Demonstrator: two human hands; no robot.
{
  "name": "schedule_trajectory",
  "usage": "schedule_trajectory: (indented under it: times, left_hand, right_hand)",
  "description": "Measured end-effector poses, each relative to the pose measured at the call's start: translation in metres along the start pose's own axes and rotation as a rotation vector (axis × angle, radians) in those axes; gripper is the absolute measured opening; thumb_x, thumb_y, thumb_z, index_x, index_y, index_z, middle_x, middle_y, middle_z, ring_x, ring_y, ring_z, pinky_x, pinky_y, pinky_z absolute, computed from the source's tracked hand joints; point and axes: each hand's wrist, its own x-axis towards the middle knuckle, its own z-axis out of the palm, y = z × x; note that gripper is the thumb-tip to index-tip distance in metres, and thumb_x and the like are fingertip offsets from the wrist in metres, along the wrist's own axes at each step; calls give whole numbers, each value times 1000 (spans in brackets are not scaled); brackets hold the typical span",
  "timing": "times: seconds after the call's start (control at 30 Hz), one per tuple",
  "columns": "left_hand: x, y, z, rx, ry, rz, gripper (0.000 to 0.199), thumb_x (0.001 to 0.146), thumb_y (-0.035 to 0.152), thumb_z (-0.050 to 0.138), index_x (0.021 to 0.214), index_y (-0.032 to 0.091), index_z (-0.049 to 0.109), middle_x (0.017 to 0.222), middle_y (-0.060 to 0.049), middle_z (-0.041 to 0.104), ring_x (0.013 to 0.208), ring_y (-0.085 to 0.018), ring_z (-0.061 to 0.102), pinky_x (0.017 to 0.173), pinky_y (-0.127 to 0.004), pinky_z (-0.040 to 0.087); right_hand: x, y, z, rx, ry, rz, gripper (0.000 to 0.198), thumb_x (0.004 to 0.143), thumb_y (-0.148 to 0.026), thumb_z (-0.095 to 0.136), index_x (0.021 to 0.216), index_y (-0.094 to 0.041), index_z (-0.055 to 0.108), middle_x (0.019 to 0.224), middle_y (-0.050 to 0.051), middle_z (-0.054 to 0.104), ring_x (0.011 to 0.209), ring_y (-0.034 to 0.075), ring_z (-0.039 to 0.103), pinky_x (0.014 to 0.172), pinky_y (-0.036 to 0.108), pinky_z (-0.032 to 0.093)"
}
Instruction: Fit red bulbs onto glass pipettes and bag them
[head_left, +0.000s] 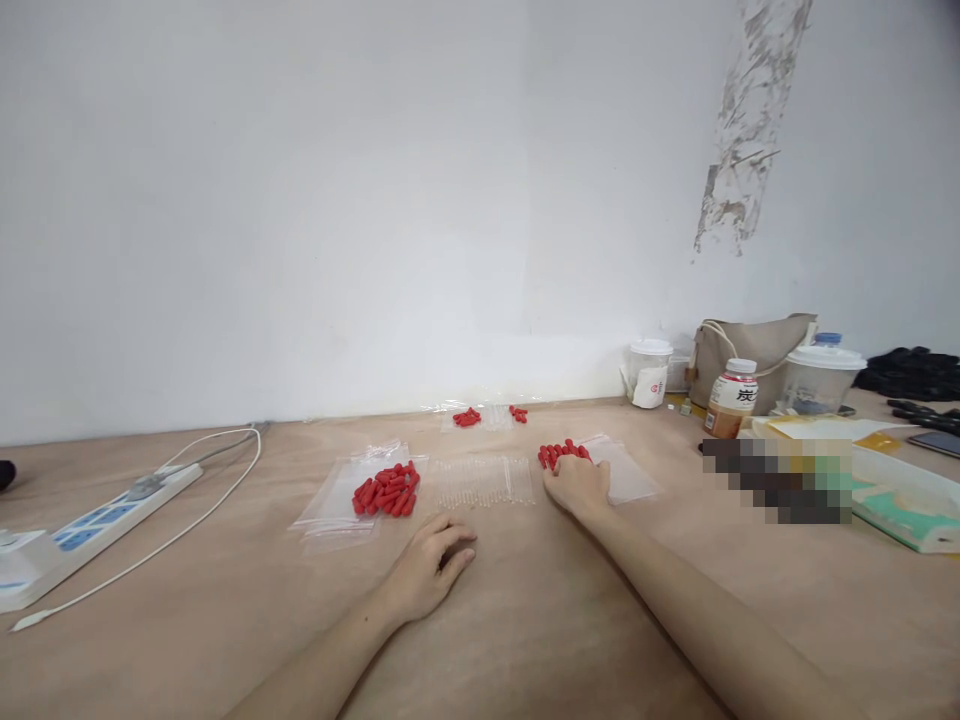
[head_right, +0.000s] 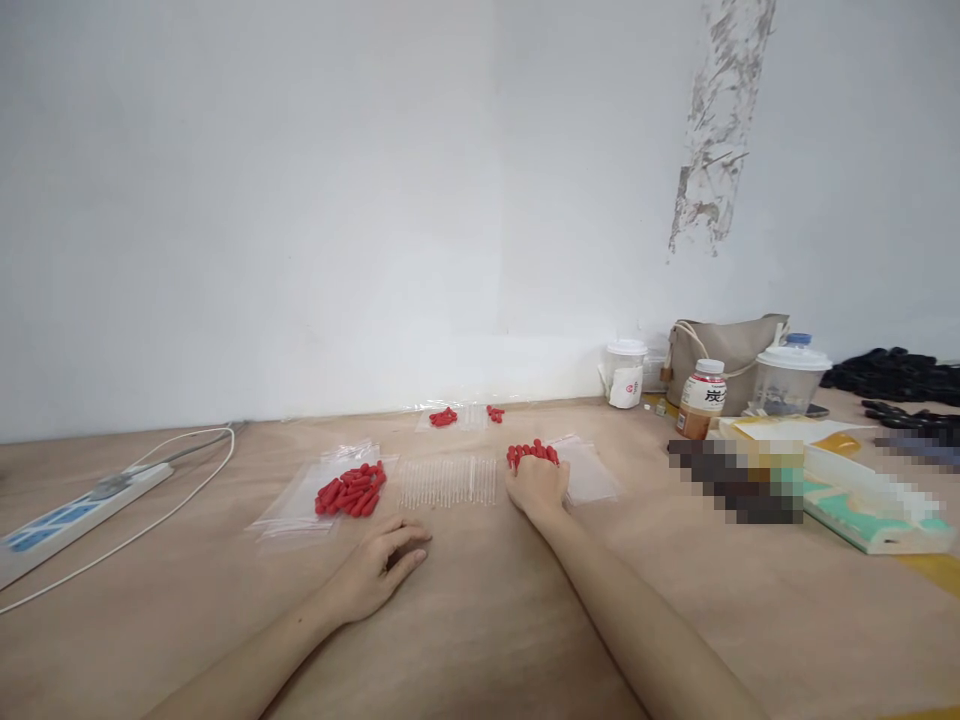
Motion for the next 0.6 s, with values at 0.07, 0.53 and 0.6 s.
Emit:
schedule_trajectory:
  times: [0.07, 0.53, 0.6]
  left_hand:
    - [0, 1, -1, 0, -4, -3, 19, 84, 25, 43, 96, 21, 57, 92, -4, 55, 86, -16, 51, 77, -29, 41]
    - [0, 2, -2, 5, -21, -4, 19, 84, 25, 43, 96, 22, 57, 93, -4, 54, 86, -16, 51, 77, -28, 41]
    - [0, 3, -2, 3, -29, -8, 20, 84, 25, 43, 97, 22, 57, 94, -4, 54, 87, -17, 51, 78, -29, 41]
  right_hand:
    - [-1, 1, 1, -8, -7, 14, 33, 78, -33, 37, 70, -15, 64, 70, 9, 63, 69, 21, 56, 71, 37, 24]
    - [0, -22, -2, 30, -55, -110, 24, 74, -38, 44, 72, -21, 62, 72, 4, 64, 76, 18, 56, 76, 35, 23]
    - [1, -28, -1, 7, -74, -111, 21, 73, -34, 46, 74, -21, 62, 76, 6, 64, 77, 19, 56, 75, 35, 23]
